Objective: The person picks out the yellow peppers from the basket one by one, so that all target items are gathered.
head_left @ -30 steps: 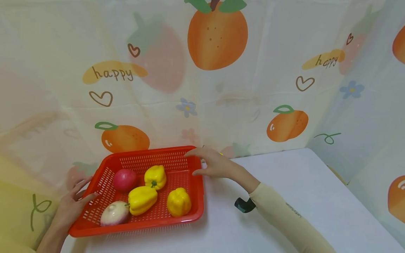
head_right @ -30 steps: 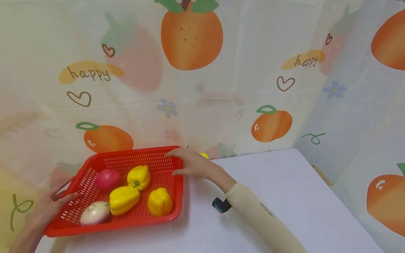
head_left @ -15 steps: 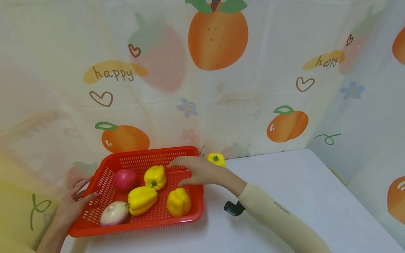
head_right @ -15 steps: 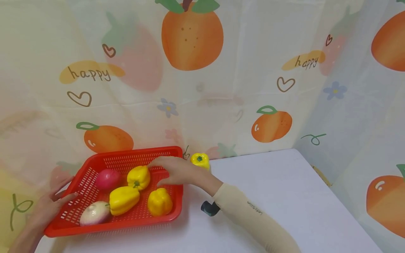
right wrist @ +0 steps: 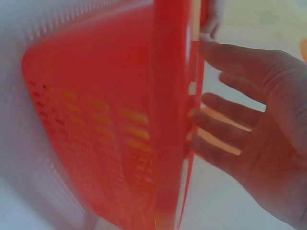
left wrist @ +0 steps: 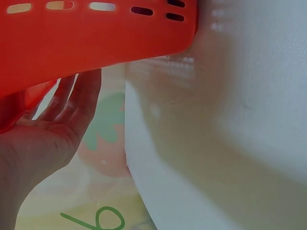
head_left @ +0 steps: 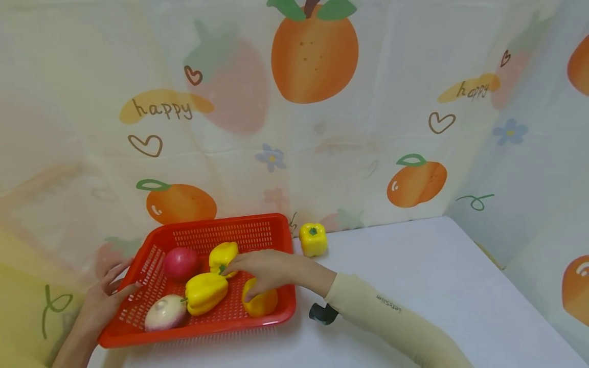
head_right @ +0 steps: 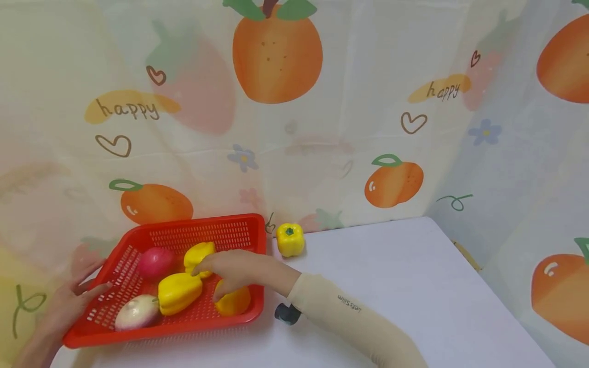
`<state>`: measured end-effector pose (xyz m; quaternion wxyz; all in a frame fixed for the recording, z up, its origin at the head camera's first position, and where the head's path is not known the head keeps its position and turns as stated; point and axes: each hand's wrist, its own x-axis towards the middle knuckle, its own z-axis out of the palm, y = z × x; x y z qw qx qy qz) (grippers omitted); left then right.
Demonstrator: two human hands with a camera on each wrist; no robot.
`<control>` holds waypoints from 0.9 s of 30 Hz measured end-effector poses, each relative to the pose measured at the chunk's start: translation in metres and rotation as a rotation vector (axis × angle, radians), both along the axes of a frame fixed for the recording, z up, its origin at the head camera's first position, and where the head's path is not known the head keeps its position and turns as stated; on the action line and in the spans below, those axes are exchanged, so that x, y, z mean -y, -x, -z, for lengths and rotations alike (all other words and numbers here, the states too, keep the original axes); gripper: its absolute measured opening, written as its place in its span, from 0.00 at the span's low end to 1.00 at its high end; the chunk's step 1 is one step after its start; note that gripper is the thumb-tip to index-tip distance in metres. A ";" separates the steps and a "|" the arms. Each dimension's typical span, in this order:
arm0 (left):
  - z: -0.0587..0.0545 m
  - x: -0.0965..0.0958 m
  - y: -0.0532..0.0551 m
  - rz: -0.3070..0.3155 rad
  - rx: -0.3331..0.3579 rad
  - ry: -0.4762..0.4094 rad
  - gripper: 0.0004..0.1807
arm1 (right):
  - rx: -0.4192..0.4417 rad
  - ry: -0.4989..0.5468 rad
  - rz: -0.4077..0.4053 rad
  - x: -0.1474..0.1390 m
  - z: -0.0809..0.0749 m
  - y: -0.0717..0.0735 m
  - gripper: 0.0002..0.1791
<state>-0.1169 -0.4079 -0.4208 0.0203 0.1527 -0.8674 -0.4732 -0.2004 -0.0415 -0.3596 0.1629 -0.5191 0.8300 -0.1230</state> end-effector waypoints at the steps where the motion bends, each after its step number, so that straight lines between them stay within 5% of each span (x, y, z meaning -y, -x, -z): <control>1: 0.001 0.000 0.000 0.000 0.002 -0.010 0.39 | 0.006 -0.017 -0.004 0.003 0.001 -0.002 0.36; 18: 0.001 0.000 0.002 -0.010 0.019 -0.011 0.39 | -0.066 -0.257 0.009 0.031 0.020 -0.023 0.33; 27: 0.001 0.000 0.003 -0.016 0.024 -0.007 0.40 | -0.330 -0.416 0.001 0.042 0.030 -0.032 0.16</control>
